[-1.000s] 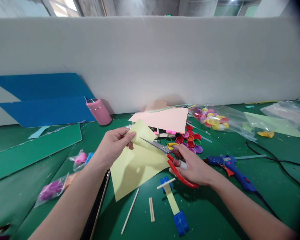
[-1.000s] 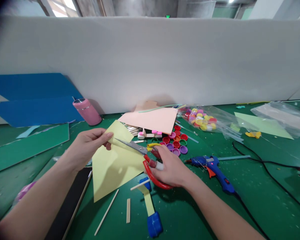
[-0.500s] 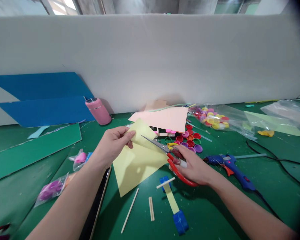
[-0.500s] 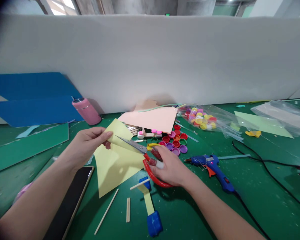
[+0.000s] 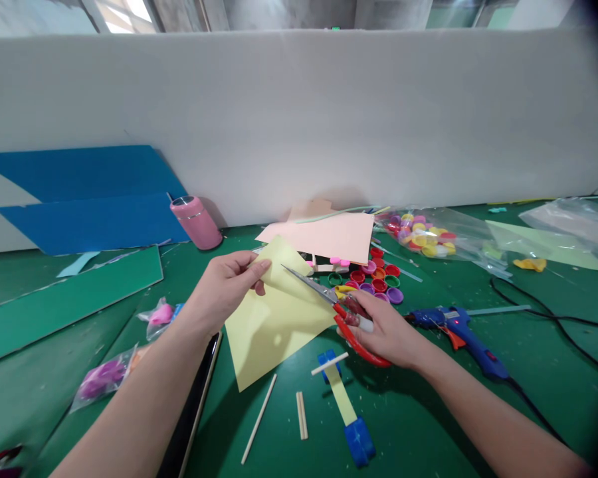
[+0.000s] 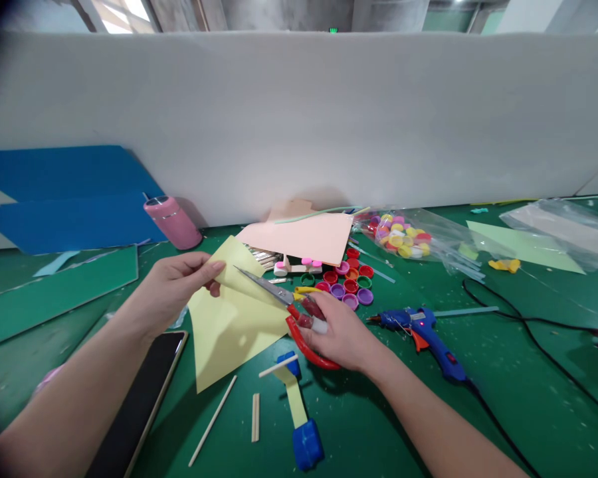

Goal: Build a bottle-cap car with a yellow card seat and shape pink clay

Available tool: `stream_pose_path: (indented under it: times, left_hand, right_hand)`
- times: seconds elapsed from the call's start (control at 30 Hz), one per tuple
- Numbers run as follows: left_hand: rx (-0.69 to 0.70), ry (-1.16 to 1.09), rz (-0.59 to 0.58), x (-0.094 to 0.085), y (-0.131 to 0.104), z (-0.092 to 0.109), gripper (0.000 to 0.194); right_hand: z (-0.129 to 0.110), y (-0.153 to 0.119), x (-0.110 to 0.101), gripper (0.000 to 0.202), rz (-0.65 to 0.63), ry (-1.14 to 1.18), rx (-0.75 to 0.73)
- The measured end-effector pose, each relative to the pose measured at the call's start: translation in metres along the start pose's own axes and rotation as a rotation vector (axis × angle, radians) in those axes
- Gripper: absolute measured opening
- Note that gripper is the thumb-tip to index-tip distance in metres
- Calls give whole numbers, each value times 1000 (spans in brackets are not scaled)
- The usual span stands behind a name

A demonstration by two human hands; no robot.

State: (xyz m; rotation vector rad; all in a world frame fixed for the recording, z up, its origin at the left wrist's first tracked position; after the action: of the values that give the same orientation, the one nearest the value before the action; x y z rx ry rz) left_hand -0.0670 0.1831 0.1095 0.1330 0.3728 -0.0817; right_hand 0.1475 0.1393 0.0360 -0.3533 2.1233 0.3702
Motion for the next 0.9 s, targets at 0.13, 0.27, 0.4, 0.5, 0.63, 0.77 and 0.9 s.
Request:
stream_pose_path:
  times: [0.13, 0.27, 0.4, 0.5, 0.63, 0.77, 0.9]
  left_hand:
    - [-3, -4, -3, 1, 0, 0, 32]
    - [-6, 3, -7, 3, 0, 1, 32]
    - [-18, 6, -24, 4, 0, 1, 33]
    - [-19, 2, -30, 4, 0, -1, 32]
    - [-19, -4, -31, 4, 0, -1, 32]
    - [-21, -7, -32, 5, 1, -1, 32]
    - [-27, -7, -33, 5, 2, -2, 32]
  right_hand:
    - [0, -1, 1, 16, -6, 14, 4]
    - [1, -2, 2, 24, -14, 29, 3]
    - [3, -1, 3, 28, -19, 39, 5]
    - [4, 0, 3, 31, -19, 41, 5]
    - [3, 0, 3, 29, -23, 47, 0]
    - [1, 0, 2, 20, -23, 48, -8]
    - [2, 0, 2, 20, -20, 52, -8]
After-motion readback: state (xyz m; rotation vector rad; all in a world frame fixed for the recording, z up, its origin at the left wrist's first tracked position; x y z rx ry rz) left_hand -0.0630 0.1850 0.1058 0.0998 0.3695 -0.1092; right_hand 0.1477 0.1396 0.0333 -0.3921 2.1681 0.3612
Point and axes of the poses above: each hand's wrist, its own y-axis towards the middle knuckle, its own x-axis out of the palm, z = x × y, the point moved 5 cm from there along y, towards the middle knuckle, and after that the axes turned 15 degrees about -y, right-handed, at the moved point
